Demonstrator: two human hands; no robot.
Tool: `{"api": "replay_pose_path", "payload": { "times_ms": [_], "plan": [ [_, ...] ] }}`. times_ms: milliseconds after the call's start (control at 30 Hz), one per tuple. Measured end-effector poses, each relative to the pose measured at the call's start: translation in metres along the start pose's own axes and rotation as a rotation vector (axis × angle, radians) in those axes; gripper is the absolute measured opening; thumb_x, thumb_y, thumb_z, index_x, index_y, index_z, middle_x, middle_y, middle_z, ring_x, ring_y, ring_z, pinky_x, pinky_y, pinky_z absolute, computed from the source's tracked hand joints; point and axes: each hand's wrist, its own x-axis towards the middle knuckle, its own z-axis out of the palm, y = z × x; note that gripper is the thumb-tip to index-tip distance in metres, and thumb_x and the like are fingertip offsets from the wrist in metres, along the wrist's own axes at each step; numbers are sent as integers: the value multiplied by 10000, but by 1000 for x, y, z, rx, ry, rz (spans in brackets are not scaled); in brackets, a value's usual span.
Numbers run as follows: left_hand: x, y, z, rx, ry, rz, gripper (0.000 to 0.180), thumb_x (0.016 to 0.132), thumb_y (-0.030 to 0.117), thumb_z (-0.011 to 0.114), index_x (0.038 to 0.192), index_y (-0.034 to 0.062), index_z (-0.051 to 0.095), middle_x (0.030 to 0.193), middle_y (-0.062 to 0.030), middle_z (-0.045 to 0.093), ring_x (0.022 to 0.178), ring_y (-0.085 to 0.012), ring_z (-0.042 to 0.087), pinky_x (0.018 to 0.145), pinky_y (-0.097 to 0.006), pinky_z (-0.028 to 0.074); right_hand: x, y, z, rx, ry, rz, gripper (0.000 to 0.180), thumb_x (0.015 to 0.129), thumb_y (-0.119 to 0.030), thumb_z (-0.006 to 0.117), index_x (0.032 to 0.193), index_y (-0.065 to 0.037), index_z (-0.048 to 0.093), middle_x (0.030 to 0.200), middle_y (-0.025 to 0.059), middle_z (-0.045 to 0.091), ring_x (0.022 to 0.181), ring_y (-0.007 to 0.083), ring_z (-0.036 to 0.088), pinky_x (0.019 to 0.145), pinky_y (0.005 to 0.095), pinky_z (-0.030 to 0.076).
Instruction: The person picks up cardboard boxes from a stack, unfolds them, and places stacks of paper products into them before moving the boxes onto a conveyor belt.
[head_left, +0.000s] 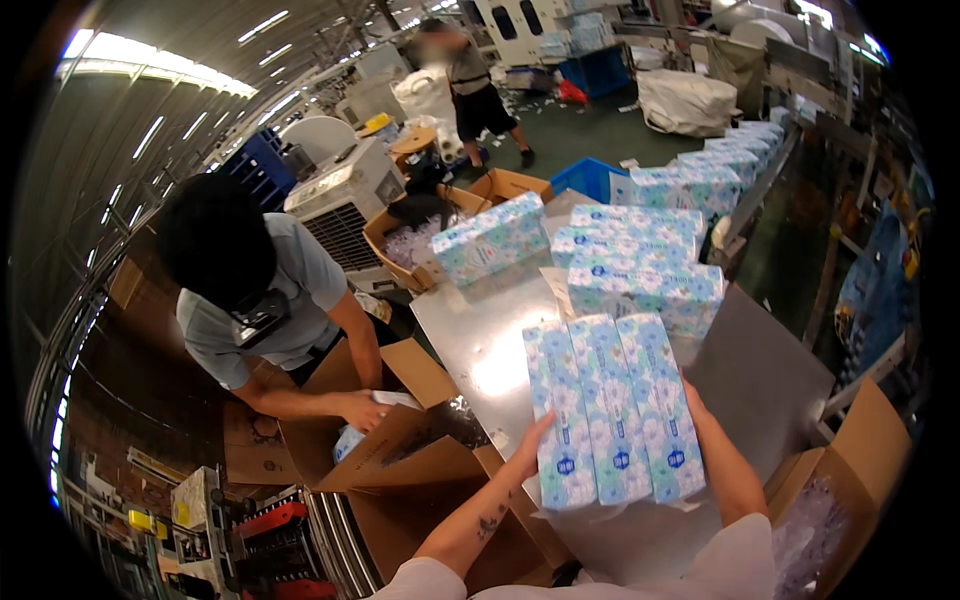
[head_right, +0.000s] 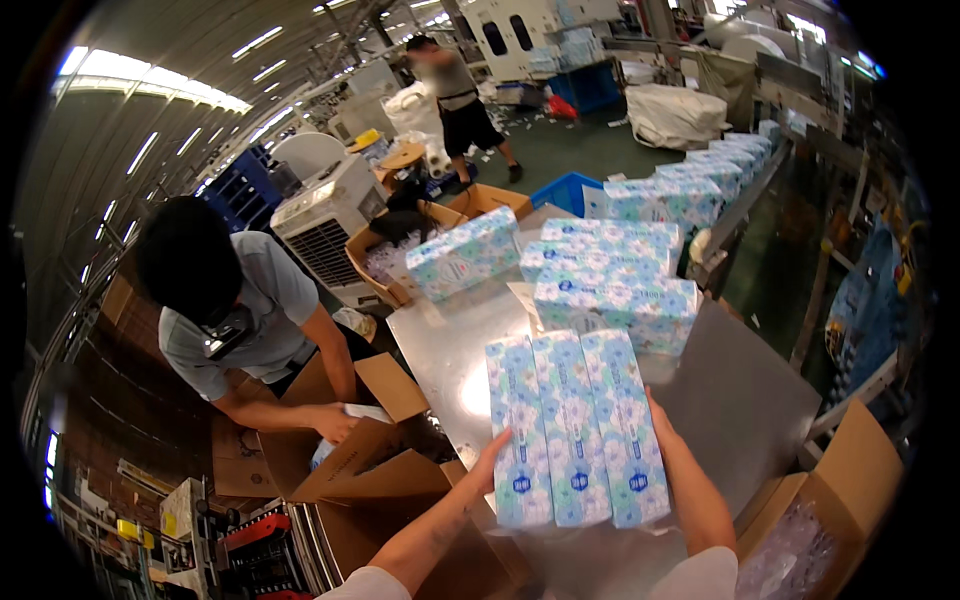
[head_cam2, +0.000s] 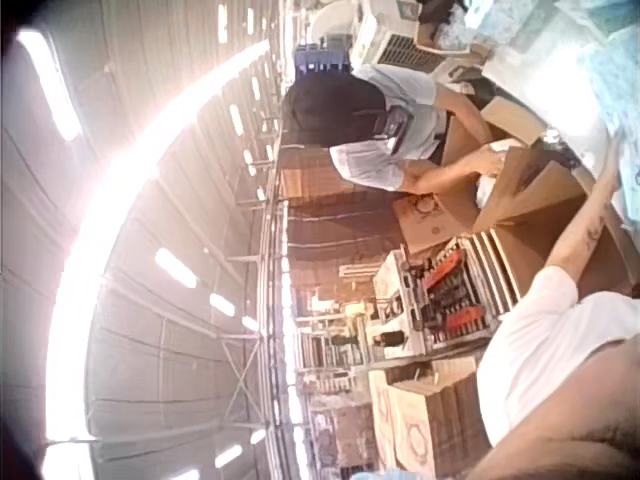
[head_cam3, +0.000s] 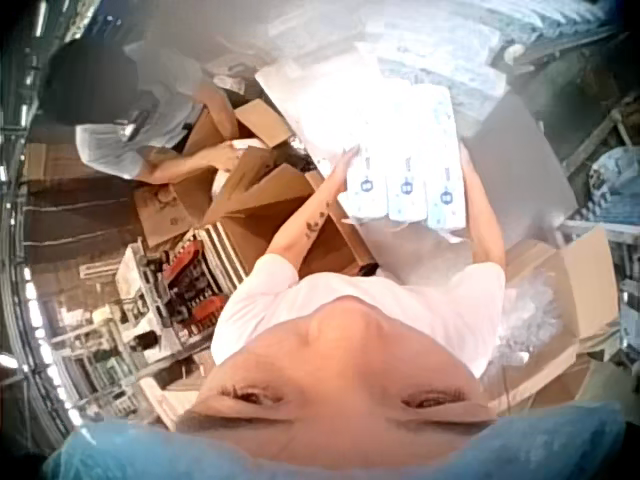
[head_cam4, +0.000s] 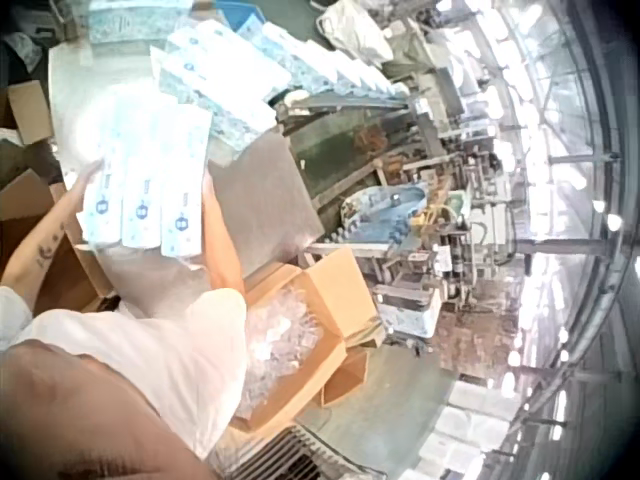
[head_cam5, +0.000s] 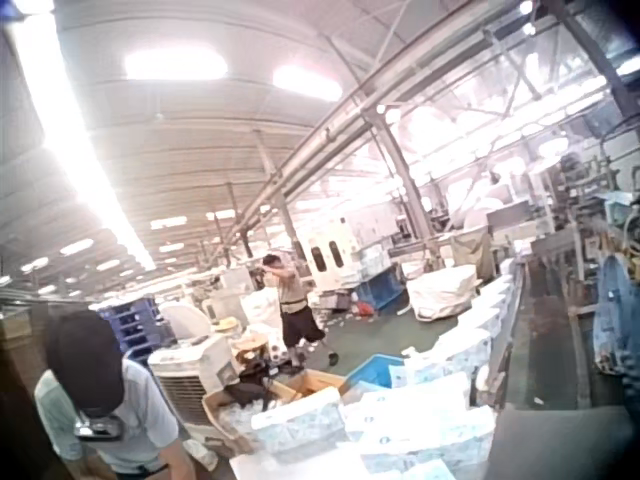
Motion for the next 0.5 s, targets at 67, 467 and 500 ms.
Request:
{"api": "replay_pose_path", "payload": {
  "times_ms": [67,467,500],
  "plan": [
    [-33,-9,2,171,75,204,807,833,274,598,1399,60,64,1352,-126,313,1212,-261,367,981,-389,344,-25,3,27,8,-27,72,653,918,-525,293,1311,-10,379,1284,145,459,1108,243,501,929,334,396],
    [-345,22,1,1470,166,407,500,669,67,746,1115,-12,532,1130,-128,554,1041,-196,513,847,-347,432,-75,170,168,-178,-280,137,624,930,-494,296,1308,-5,381,1278,146,468,1118,243,495,939,313,377],
    [-367,0,-15,1482,265,300,505,672,61,743,1122,-11,526,1132,-130,553,1039,-198,514,844,-347,433,-82,192,182,-197,-344,194,621,931,-492,296,1307,-5,382,1277,146,468,1118,243,495,939,311,375]
  ]
}}
